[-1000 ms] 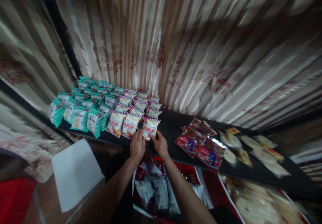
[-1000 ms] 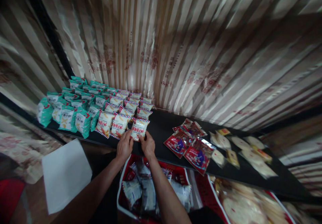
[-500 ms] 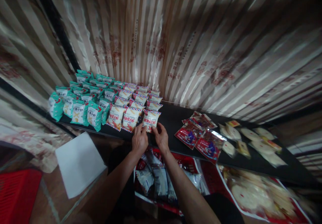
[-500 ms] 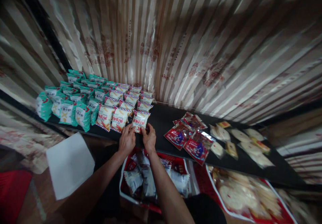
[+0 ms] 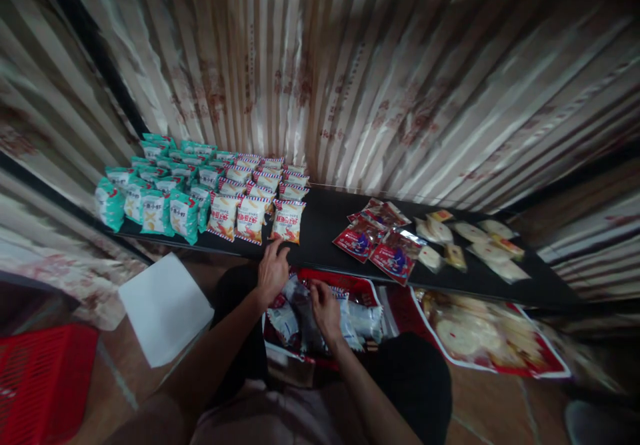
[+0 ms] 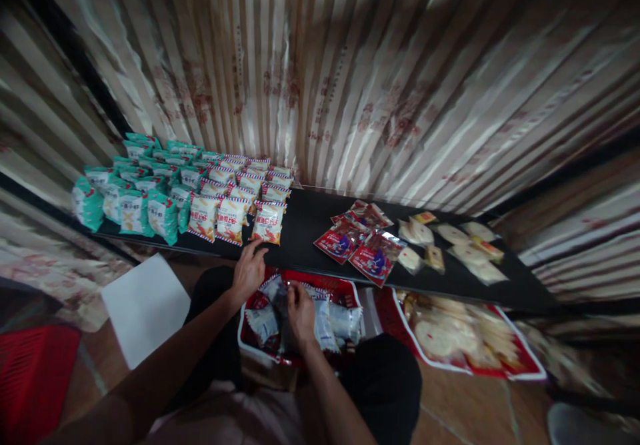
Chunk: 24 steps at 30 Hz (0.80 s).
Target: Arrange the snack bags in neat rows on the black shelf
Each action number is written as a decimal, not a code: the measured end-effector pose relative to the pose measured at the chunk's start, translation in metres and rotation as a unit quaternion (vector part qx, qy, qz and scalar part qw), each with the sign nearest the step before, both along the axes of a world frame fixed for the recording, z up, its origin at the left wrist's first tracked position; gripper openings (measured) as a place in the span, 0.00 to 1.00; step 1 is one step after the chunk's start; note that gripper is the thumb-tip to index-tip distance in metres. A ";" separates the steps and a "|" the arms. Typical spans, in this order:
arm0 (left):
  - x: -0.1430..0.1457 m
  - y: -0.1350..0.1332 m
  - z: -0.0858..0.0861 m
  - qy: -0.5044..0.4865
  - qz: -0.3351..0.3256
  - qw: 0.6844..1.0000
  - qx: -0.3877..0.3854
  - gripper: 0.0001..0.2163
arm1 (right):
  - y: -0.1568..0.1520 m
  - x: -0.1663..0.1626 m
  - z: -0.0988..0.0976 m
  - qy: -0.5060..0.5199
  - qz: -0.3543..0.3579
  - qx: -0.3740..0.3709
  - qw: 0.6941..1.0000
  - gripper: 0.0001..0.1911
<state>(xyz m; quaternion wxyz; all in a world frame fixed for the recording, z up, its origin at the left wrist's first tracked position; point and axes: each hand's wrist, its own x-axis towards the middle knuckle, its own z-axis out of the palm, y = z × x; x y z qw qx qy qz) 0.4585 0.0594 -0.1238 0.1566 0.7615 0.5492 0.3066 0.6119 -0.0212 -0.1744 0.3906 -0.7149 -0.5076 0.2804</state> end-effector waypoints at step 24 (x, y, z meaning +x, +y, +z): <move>0.065 -0.075 -0.088 -0.157 0.090 0.901 -0.393 0.20 | -0.051 0.016 -0.047 -0.174 0.102 -0.142 0.969 0.25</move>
